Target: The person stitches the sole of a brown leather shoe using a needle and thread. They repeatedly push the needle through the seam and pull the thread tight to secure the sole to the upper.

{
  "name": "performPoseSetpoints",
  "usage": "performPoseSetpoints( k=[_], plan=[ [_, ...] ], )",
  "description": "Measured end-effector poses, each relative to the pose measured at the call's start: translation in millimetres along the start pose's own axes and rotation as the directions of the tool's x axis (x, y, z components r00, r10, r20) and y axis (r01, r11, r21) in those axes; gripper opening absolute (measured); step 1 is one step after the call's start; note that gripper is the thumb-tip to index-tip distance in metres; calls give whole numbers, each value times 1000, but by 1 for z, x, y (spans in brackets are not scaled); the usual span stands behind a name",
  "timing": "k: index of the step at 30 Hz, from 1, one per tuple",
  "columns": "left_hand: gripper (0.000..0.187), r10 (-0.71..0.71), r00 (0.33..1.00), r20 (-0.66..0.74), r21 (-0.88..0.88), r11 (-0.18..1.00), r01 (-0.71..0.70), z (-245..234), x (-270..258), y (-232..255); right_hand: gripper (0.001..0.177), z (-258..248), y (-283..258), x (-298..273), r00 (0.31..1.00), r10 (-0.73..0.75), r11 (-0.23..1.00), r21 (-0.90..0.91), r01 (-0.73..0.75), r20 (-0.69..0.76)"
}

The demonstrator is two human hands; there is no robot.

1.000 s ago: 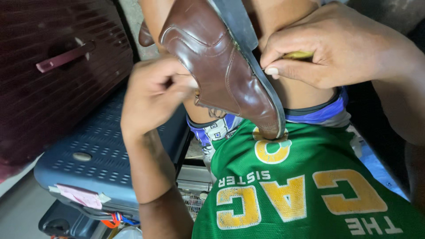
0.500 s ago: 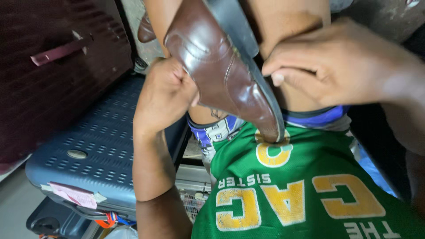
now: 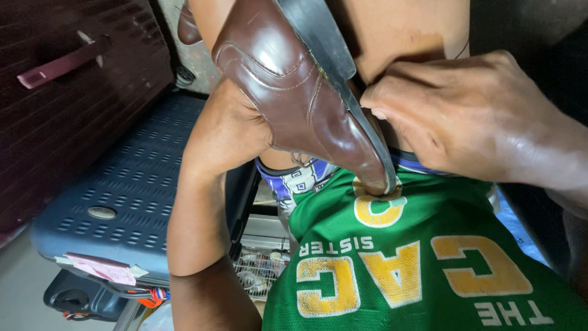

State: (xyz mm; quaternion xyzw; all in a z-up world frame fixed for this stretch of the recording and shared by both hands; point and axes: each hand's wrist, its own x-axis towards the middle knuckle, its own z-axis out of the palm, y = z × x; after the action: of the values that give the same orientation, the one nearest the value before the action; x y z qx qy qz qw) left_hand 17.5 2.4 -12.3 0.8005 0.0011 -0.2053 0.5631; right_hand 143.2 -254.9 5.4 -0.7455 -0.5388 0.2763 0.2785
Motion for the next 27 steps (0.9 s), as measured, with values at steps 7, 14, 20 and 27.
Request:
performPoseSetpoints(
  k=[7, 14, 20, 27],
  plan=[
    [24, 25, 999, 44, 58, 998, -28, 2, 11, 10, 18, -1, -8, 3, 997, -51, 998, -23, 50, -56],
    [26, 39, 996, 76, 75, 996, -45, 2, 18, 11, 19, -4, -11, 4, 999, -22, 982, -186, 28, 35],
    [27, 10, 997, 77, 80, 997, -16, -2, 8, 1, 19, -8, -9, 4, 990, -16, 972, -229, 48, 138],
    [29, -52, 995, 88, 90, 995, 44, -5, -5, -13, 32, -5, 9, -2, 991, -114, 959, -255, 127, 65]
  ],
)
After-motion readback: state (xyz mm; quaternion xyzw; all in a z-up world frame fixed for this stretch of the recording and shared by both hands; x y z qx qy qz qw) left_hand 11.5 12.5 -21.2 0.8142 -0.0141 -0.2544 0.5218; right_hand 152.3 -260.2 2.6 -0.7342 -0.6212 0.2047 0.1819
